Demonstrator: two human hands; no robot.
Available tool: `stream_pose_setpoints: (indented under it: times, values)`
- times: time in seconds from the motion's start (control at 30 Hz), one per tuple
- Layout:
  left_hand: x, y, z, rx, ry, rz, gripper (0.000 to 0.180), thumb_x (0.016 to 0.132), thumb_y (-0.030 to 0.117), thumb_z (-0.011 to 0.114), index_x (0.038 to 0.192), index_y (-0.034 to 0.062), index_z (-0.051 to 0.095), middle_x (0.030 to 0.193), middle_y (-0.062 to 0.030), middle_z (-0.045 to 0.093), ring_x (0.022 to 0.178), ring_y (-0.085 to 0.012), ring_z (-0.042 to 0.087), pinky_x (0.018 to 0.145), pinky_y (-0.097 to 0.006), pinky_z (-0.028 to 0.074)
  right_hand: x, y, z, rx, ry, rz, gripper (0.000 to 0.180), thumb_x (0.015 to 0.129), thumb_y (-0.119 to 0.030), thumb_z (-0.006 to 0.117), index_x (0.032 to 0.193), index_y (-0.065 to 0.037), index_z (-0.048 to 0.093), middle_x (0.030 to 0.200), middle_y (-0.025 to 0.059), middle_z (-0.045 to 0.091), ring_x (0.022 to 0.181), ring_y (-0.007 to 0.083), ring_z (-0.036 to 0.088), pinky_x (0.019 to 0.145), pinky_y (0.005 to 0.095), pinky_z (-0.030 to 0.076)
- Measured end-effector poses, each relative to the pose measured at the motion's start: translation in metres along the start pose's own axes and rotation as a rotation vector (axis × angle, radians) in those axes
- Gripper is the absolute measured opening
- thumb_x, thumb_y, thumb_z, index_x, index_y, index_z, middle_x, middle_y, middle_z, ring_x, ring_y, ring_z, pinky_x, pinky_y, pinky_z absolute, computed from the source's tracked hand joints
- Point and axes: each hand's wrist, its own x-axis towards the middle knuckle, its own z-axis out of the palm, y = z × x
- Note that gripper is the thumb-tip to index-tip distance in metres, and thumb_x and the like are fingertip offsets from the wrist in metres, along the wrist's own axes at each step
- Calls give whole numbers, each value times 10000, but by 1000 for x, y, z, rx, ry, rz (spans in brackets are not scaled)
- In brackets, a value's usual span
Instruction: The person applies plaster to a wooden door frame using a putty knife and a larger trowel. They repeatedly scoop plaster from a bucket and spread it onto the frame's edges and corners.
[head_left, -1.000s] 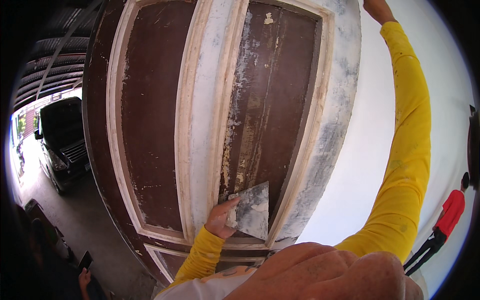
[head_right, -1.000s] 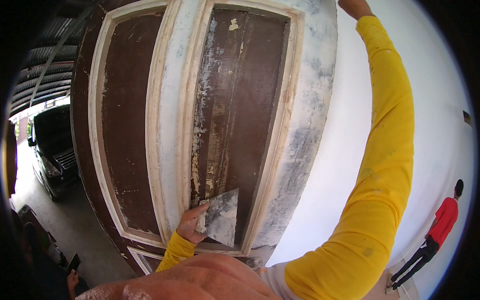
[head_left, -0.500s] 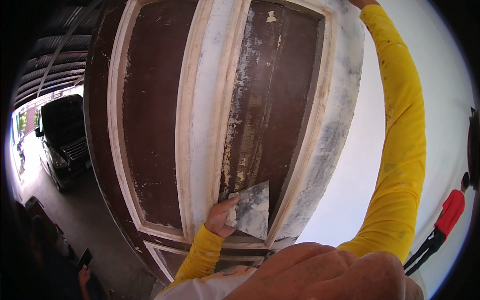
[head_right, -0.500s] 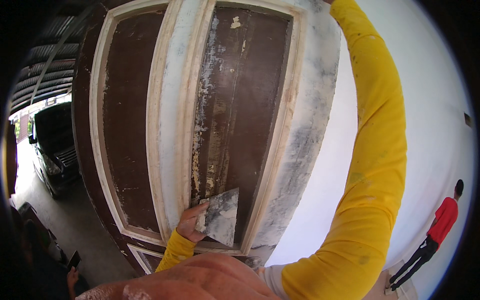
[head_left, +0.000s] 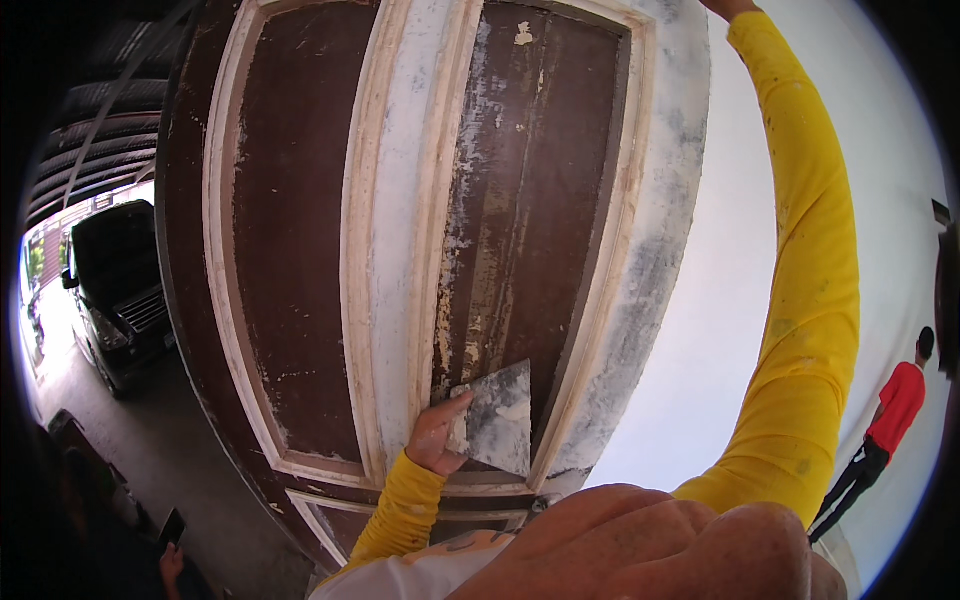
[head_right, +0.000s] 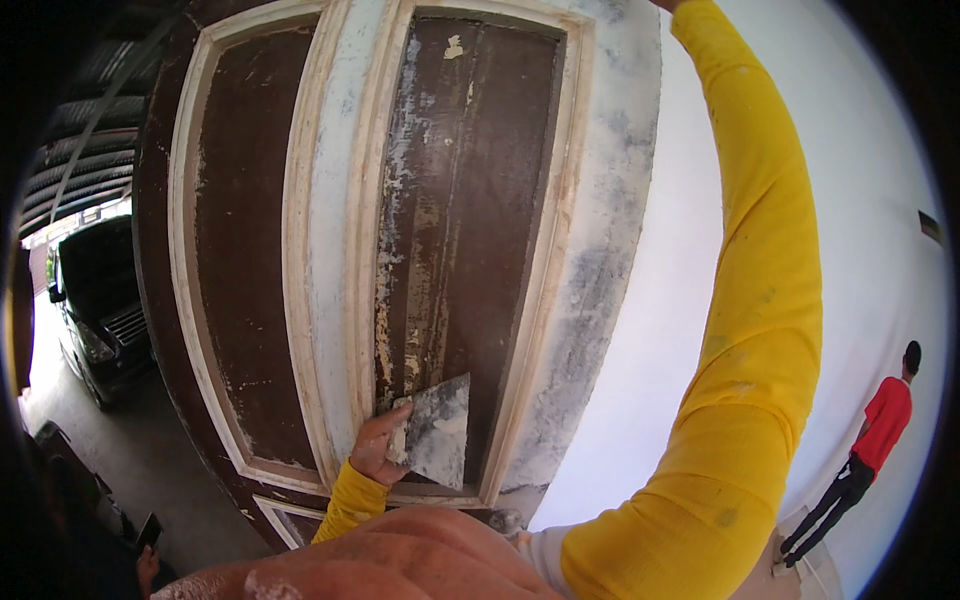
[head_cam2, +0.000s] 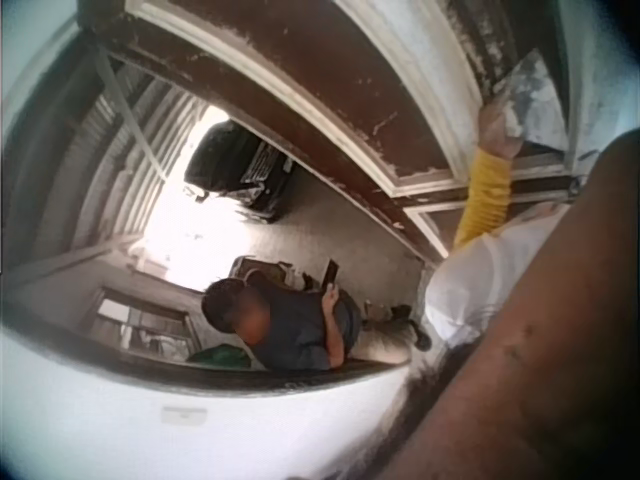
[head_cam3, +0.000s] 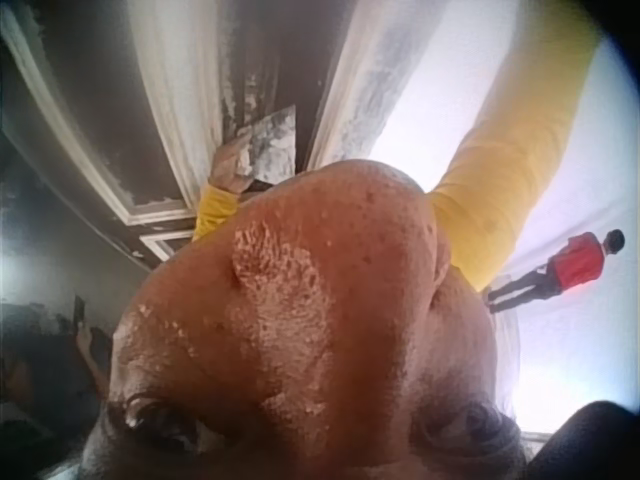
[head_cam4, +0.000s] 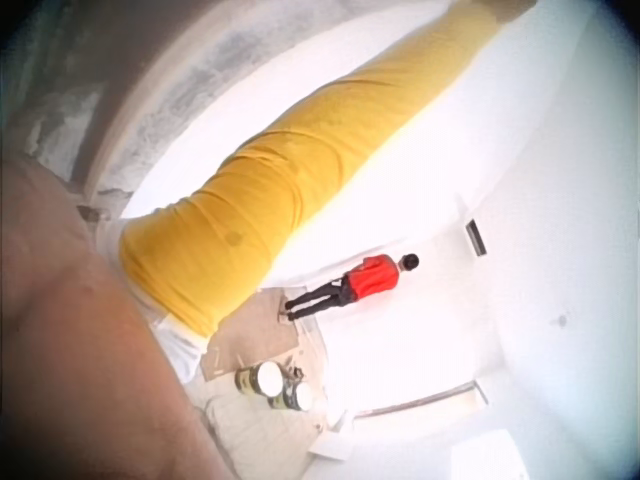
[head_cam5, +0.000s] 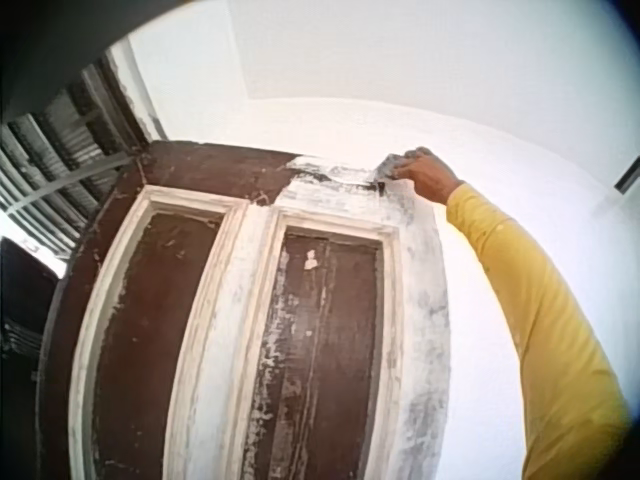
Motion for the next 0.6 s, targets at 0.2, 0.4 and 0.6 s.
stream_pose_setpoints:
  times: [0.2, 0.4, 0.6]
  values:
    - [0, 1, -1, -10, -33, 0, 344, 1009, 228, 515, 1237, 2, 639, 1184, -123, 704, 1042, -254, 695, 965, -409, 548, -29, -9, -41, 173, -118, 299, 472, 832, 18, 474, 1160, -218, 719, 1215, 37, 700, 981, 305, 673, 822, 434, 557]
    - [0, -1, -13, 4, 23, 51, 337, 1009, 228, 512, 1221, 7, 652, 1184, -114, 706, 1054, -245, 692, 963, -403, 549, -1, -38, 2, 49, 57, 238, 383, 846, -12, 479, 1108, -152, 720, 1002, 75, 752, 978, 349, 675, 818, 464, 554]
    - [0, 0, -6, -62, -50, -3, 330, 1004, 213, 517, 1227, 9, 649, 1189, -114, 705, 1066, -245, 690, 965, -400, 550, -2, -23, 2, 7, -178, 573, 209, 801, -130, 566, 930, -128, 731, 907, 135, 740, 876, 384, 693, 771, 504, 554]
